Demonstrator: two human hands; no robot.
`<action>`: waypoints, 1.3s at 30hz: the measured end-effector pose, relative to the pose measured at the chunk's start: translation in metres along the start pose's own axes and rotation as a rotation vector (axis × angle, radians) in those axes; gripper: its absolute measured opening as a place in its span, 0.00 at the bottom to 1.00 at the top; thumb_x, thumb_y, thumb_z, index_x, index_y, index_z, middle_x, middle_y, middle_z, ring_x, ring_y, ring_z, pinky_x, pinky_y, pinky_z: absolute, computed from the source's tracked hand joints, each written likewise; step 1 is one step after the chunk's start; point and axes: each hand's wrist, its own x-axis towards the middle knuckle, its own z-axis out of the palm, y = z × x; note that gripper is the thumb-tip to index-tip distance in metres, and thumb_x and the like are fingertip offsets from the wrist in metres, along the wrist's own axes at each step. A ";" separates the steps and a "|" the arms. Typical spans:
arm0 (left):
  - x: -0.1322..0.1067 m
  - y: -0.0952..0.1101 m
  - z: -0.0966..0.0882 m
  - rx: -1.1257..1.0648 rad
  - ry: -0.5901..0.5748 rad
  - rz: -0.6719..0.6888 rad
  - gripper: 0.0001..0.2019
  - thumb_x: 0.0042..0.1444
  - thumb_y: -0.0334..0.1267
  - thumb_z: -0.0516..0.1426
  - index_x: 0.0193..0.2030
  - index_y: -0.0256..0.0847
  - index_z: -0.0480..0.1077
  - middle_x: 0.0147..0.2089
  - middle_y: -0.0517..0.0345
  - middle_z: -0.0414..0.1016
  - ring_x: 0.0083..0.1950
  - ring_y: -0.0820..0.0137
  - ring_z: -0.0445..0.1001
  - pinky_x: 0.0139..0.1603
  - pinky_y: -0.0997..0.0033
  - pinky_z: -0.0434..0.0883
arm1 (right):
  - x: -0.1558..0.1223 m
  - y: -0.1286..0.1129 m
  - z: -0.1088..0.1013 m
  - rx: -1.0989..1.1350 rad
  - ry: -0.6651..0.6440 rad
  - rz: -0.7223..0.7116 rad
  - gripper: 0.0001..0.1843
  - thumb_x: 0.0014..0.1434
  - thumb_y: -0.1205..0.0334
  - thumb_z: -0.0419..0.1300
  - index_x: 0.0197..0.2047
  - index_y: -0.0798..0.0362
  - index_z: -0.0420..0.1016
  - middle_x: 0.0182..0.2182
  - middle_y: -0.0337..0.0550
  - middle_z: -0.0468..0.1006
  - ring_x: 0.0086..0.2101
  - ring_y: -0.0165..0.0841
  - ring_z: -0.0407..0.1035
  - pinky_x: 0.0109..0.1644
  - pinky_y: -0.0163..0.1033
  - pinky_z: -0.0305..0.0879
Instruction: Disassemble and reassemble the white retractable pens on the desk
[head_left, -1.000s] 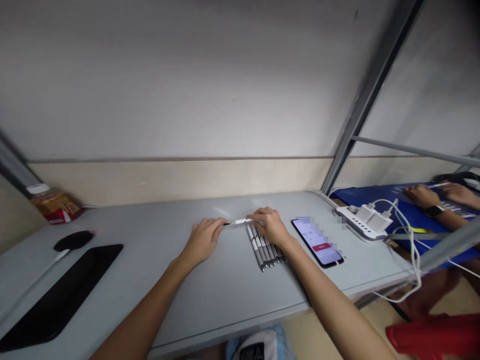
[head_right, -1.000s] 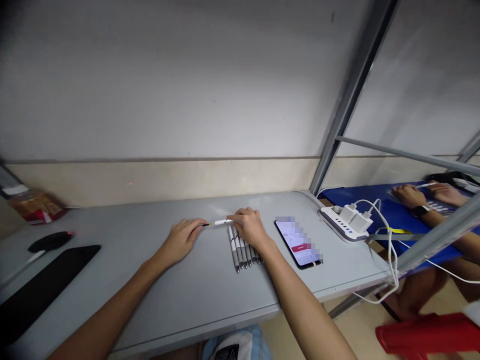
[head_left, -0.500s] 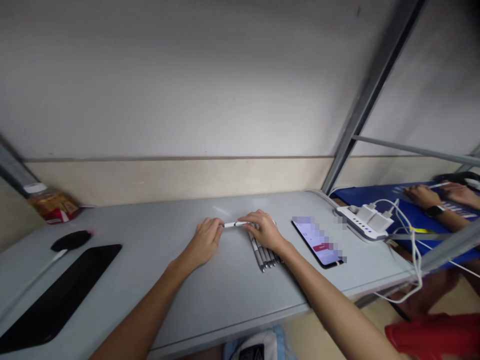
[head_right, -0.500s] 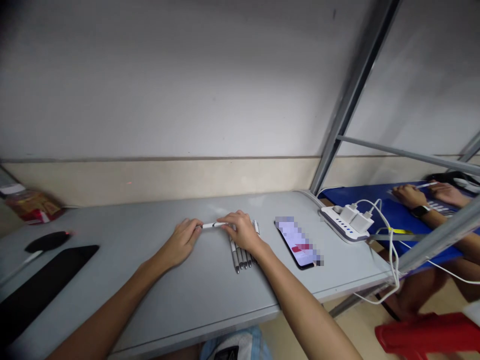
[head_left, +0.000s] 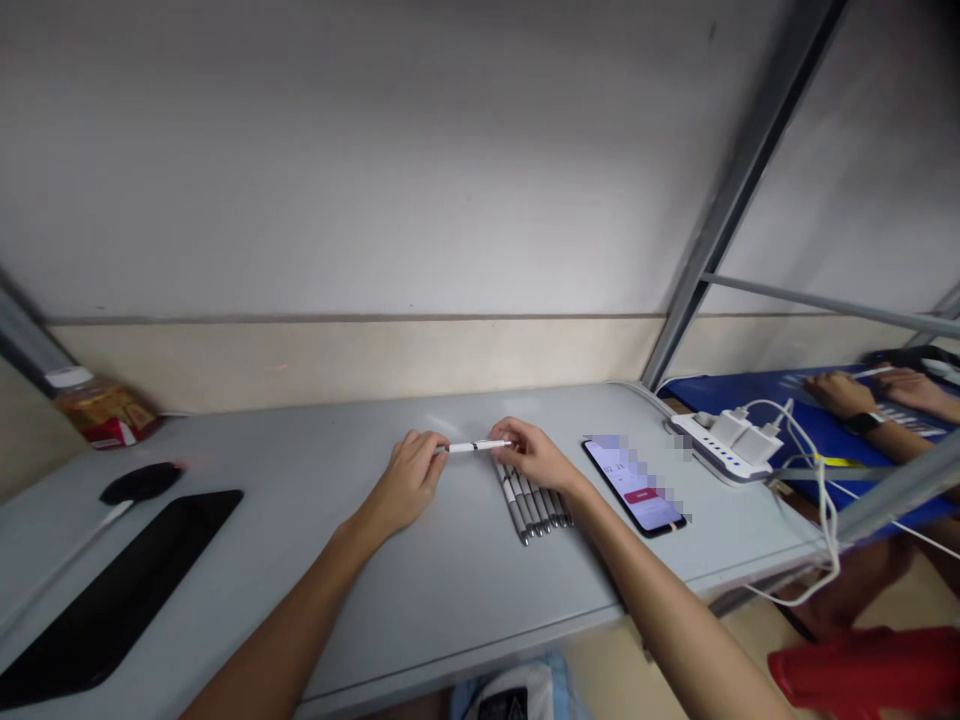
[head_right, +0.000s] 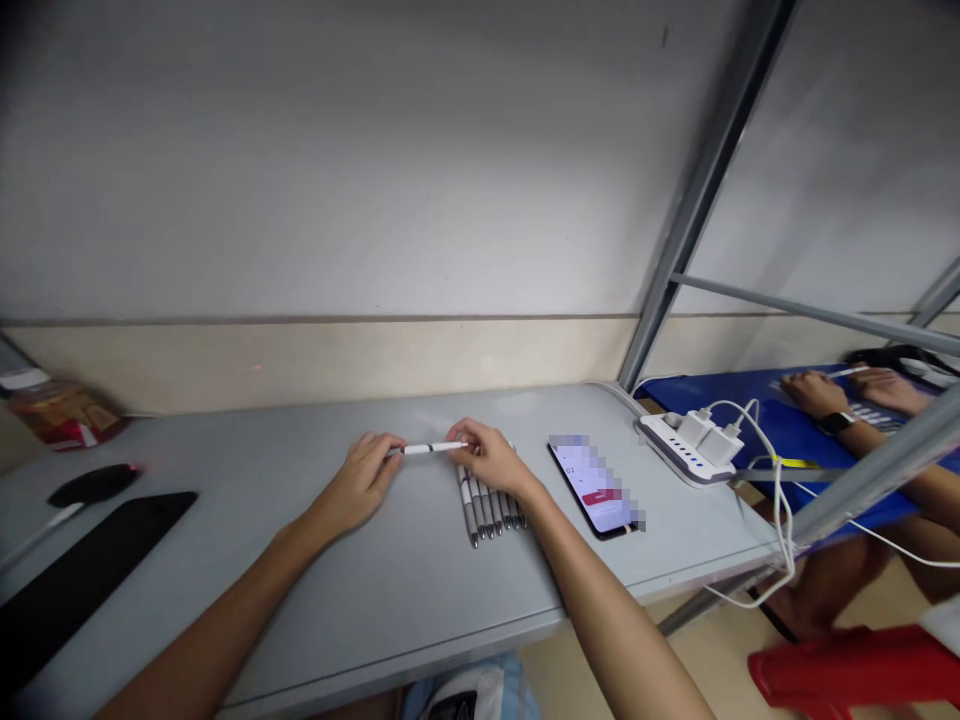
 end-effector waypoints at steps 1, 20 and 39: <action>0.000 0.000 0.000 0.004 0.002 0.002 0.10 0.65 0.40 0.45 0.42 0.42 0.65 0.39 0.56 0.70 0.44 0.64 0.65 0.49 0.60 0.62 | 0.000 0.000 -0.001 -0.015 -0.029 0.036 0.15 0.61 0.50 0.55 0.37 0.54 0.71 0.22 0.35 0.69 0.23 0.26 0.60 0.28 0.32 0.57; -0.001 0.001 0.000 0.021 -0.045 0.051 0.13 0.67 0.40 0.42 0.39 0.42 0.65 0.39 0.56 0.70 0.42 0.65 0.63 0.46 0.63 0.61 | -0.002 0.002 -0.001 -0.006 -0.102 0.106 0.22 0.63 0.45 0.49 0.34 0.55 0.71 0.16 0.34 0.66 0.18 0.26 0.58 0.23 0.31 0.54; 0.000 -0.005 0.000 -0.009 -0.094 0.015 0.15 0.67 0.41 0.41 0.36 0.41 0.65 0.34 0.58 0.68 0.39 0.66 0.63 0.42 0.66 0.61 | -0.003 -0.003 -0.002 -0.305 0.021 -0.190 0.13 0.58 0.58 0.61 0.47 0.50 0.75 0.37 0.41 0.78 0.30 0.29 0.67 0.37 0.34 0.61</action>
